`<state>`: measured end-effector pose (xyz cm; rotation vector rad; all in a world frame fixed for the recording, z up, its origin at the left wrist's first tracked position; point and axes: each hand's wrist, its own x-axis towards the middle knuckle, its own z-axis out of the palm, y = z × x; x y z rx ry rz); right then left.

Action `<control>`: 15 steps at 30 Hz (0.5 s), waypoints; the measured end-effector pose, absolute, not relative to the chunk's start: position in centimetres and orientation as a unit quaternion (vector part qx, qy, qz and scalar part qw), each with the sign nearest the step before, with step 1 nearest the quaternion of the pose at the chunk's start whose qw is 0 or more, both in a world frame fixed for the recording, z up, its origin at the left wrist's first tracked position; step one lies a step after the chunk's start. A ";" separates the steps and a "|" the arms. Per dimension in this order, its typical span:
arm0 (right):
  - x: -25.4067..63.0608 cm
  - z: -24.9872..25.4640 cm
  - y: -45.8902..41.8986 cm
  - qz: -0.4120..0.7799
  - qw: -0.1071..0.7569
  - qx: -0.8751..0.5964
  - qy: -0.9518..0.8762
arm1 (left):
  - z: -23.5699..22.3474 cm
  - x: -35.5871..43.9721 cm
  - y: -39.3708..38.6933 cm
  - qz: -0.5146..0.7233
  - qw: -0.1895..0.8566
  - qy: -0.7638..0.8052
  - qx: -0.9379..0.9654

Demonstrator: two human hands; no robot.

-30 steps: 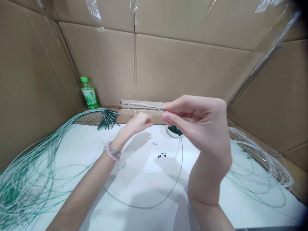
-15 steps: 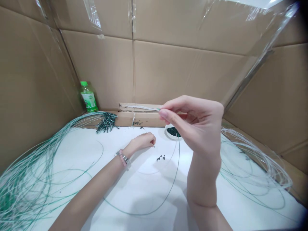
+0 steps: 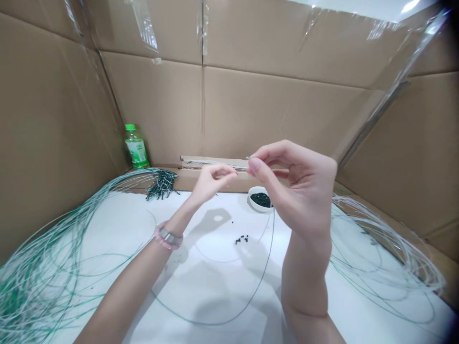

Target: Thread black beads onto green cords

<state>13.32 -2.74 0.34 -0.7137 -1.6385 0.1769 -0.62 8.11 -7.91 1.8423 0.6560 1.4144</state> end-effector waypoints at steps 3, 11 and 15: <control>13.0 0.2 -3.0 0.059 0.630 -0.307 -0.710 | -4.2 -1.6 5.7 0.654 0.459 0.164 0.579; 11.7 -0.2 -3.6 0.084 0.630 -0.251 -0.730 | -1.6 -1.5 0.8 0.612 0.555 0.026 0.563; 11.7 -0.3 -3.8 0.079 0.640 -0.237 -0.727 | -1.7 -1.4 0.8 0.607 0.543 0.013 0.580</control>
